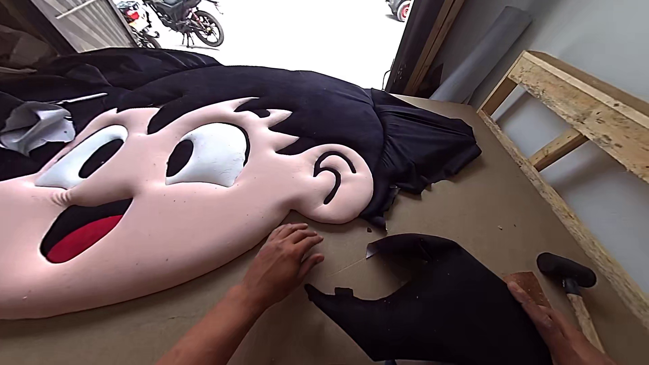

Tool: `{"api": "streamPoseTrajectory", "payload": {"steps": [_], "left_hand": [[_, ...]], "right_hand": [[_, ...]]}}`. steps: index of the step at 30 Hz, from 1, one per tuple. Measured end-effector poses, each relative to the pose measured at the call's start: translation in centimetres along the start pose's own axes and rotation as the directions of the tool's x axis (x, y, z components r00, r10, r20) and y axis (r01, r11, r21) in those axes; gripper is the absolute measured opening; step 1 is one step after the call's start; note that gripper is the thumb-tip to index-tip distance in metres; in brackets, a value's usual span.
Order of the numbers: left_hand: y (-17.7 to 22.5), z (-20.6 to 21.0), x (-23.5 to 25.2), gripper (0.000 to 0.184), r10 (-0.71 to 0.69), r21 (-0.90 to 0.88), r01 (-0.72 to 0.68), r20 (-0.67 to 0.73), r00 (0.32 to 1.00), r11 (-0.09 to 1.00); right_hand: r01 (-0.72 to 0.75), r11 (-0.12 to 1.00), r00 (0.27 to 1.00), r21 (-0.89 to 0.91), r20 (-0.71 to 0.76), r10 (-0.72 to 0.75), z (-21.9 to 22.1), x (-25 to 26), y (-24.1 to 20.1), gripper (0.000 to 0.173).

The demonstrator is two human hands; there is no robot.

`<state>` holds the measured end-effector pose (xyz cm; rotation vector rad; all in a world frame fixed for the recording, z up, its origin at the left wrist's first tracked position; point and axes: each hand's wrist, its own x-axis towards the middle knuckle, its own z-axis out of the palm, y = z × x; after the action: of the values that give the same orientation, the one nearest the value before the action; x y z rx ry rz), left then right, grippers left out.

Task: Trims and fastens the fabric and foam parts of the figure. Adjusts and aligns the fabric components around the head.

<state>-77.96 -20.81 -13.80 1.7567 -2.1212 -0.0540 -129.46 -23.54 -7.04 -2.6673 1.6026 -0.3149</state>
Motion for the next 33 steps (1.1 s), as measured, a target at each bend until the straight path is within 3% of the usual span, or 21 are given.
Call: {"api": "streamPoseTrajectory", "payload": {"steps": [5, 11, 17, 22, 26, 30, 33], "left_hand": [[-2.8, 0.3, 2.2, 0.039, -0.106, 0.096, 0.125, -0.179, 0.978, 0.988], [-5.0, -2.6, 3.5, 0.043, -0.158, 0.056, 0.173, -0.211, 0.965, 0.983], [1.0, -2.1, 4.7, 0.04, -0.01, -0.165, -0.015, -0.15, 0.989, 0.986], [5.7, 1.7, 5.6, 0.037, 0.242, -0.474, -0.207, 0.014, 0.97, 0.856], [8.1, 5.0, 7.1, 0.035, 0.253, -0.399, -0.214, 0.048, 0.966, 0.892], [9.4, 7.0, 9.8, 0.024, 0.191, -0.233, -0.211, -0.106, 0.976, 0.949], [10.3, 6.3, 12.5, 0.022, 0.145, -0.164, -0.184, -0.227, 0.963, 0.969]], "right_hand": [[-0.018, 1.0, 1.0, -0.024, 0.013, 0.018, 0.0, 1.0, 1.9, 0.136], [0.039, 0.999, 0.999, 0.034, 0.032, -0.04, 0.5, 2.3, 2.8, 0.134], [0.063, 0.998, 0.997, 0.024, -0.036, -0.062, 0.1, 4.0, 7.4, 0.138], [0.125, 0.99, 0.979, -0.063, -0.153, -0.133, -1.1, 7.0, 10.9, 0.132], [0.163, 0.982, 0.977, -0.094, -0.125, -0.174, -2.8, 10.0, 12.1, 0.126], [0.157, 0.982, 0.984, -0.104, -0.063, -0.164, -3.2, 13.8, 13.9, 0.126], [0.096, 0.994, 0.995, -0.053, 0.009, -0.096, -3.6, 17.3, 15.0, 0.129]]}}
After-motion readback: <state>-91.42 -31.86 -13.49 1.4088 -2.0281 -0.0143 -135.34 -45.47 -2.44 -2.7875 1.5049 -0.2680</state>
